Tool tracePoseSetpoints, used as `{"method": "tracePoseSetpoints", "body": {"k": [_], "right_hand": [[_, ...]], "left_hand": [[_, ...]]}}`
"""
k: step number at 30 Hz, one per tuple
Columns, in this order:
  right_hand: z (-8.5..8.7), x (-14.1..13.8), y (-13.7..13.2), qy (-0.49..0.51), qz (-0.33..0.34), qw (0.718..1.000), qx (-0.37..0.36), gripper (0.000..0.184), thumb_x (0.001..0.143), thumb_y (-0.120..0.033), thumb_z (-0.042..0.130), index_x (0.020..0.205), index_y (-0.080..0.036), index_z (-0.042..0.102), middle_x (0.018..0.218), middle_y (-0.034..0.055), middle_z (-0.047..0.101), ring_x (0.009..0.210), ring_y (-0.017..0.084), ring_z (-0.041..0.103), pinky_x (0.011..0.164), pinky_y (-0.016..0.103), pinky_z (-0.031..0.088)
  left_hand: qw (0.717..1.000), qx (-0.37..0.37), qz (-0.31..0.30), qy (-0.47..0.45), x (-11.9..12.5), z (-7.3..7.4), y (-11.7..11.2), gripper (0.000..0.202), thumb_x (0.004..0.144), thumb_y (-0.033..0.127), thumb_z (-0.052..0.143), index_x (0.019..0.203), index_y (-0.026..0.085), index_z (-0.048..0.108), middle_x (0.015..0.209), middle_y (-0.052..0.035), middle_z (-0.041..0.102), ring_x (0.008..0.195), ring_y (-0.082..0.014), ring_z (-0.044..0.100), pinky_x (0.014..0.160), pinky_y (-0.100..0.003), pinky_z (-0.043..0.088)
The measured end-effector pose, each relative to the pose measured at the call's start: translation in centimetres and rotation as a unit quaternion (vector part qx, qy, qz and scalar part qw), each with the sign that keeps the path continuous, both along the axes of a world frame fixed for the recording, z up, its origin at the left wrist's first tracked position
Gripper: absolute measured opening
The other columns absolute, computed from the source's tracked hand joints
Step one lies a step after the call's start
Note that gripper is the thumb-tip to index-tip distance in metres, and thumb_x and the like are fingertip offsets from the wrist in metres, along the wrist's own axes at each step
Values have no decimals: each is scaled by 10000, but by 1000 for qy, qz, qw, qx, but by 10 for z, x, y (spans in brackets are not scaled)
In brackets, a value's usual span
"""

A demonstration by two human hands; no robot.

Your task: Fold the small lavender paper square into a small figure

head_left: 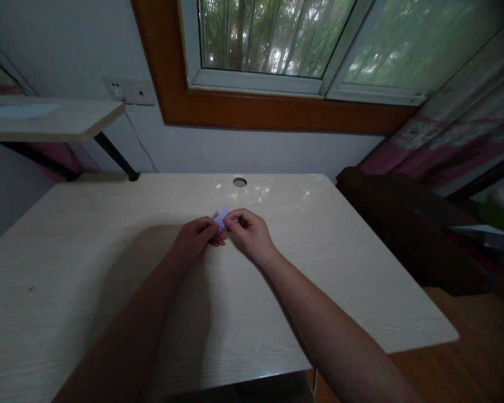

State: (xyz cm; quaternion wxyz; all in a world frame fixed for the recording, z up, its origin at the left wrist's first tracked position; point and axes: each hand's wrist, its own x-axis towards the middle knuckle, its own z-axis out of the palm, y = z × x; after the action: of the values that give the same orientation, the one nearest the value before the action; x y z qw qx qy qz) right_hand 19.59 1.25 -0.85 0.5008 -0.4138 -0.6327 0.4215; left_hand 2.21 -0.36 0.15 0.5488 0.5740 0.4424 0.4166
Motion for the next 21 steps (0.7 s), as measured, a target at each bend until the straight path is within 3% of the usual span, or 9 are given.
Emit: {"method": "tracePoseSetpoints", "body": {"k": [21], "right_hand": [[-5, 1, 0, -40, 1, 999, 25, 162, 878, -358, 607, 878, -205, 658, 800, 27, 677, 727, 150, 613, 701, 278, 491]], "left_hand": [[1000, 2, -1, 11, 1, 1, -1, 294, 848, 410, 622, 759, 139, 693, 740, -72, 736, 647, -165, 683, 650, -277, 544]]}}
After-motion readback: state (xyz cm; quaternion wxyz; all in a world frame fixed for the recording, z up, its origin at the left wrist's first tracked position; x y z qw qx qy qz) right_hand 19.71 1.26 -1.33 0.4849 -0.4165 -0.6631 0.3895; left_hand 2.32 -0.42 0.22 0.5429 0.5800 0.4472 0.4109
